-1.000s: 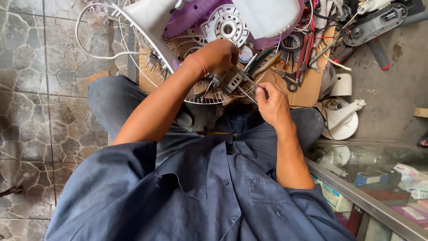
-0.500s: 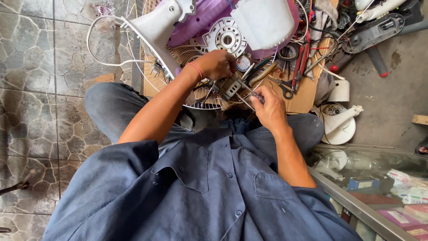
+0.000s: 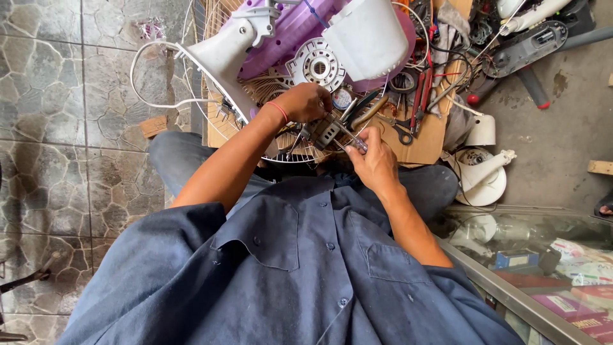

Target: Reconnecting internal wires of a fan motor using a screwdriver and manual manipulation.

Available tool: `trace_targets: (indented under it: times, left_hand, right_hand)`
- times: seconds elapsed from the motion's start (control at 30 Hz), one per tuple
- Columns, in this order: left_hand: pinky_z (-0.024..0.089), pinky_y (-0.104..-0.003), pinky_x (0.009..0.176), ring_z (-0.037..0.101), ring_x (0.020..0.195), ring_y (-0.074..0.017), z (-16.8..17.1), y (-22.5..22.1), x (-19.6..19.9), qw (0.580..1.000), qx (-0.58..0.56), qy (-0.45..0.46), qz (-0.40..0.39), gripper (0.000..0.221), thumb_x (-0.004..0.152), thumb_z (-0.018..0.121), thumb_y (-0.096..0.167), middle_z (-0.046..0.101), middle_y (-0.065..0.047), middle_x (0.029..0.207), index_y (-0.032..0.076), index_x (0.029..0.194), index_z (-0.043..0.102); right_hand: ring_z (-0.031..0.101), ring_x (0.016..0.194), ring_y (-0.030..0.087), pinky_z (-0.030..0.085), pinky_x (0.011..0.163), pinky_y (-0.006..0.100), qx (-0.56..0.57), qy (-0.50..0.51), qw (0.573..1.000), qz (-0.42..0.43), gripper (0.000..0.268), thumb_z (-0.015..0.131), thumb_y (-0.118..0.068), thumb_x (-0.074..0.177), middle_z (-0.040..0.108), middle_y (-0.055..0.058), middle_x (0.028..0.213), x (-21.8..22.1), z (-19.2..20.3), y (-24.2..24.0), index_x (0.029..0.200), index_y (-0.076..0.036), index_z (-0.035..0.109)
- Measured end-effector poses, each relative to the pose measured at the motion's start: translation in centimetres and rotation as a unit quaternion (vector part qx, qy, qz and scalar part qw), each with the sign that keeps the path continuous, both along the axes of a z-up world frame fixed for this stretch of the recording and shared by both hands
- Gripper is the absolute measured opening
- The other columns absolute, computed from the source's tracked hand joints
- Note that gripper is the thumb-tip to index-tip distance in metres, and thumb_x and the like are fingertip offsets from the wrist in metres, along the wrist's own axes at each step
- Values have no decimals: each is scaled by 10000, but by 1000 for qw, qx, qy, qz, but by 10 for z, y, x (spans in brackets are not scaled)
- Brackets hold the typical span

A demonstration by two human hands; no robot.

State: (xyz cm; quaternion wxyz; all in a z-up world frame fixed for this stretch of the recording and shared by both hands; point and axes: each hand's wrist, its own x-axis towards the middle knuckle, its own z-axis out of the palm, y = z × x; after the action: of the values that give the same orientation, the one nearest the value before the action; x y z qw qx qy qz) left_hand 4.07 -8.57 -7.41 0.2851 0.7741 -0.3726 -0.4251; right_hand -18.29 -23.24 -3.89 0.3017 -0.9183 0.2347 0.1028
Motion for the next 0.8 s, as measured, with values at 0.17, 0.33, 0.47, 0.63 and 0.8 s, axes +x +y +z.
trace_targets:
  times: [0.17, 0.33, 0.47, 0.63, 0.8]
  left_hand:
    - [531, -480, 970, 693, 1085, -374, -9, -4, 3, 1000, 20, 4, -8, 221, 777, 693, 245, 766, -86, 1027, 240, 972, 798]
    - [529, -487, 975, 698, 1071, -393, -18, -10, 8, 999, 22, -4, -30, 232, 770, 692, 222, 770, -108, 1011, 224, 974, 804]
    - [528, -503, 976, 686, 1086, -409, -12, -11, 11, 999, 28, -8, -42, 257, 768, 676, 217, 762, -138, 1032, 195, 993, 797]
    - [524, -505, 989, 692, 1075, -410, 3, -7, 2, 999, 20, -17, -34, 259, 784, 644, 195, 768, -140, 1011, 198, 990, 800]
    - [547, -487, 949, 702, 1041, -389, -12, -6, 1, 999, 0, -41, 4, 232, 791, 654, 227, 767, -111, 984, 223, 973, 798]
  right_hand:
    - [672, 953, 435, 552, 839, 524, -65, -30, 996, 56, 248, 645, -331, 974, 643, 151, 970, -4, -12, -11, 1119, -130, 659]
    - [702, 1012, 414, 546, 887, 538, -16, 56, 998, 16, 370, 658, -401, 944, 697, 159, 1013, 5, 2, -8, 1230, -190, 555]
    - [669, 967, 465, 550, 838, 520, -40, -13, 997, 57, 258, 557, -263, 990, 646, 213, 982, 1, -6, -7, 1159, -90, 647]
    - [701, 967, 424, 563, 841, 528, -14, 21, 999, 29, 282, 627, -316, 964, 687, 174, 987, -5, -2, -7, 1186, -148, 581]
    - [709, 958, 433, 563, 808, 551, -1, 11, 1000, 0, 359, 578, -355, 999, 699, 221, 1035, -2, 5, 3, 1272, -131, 514]
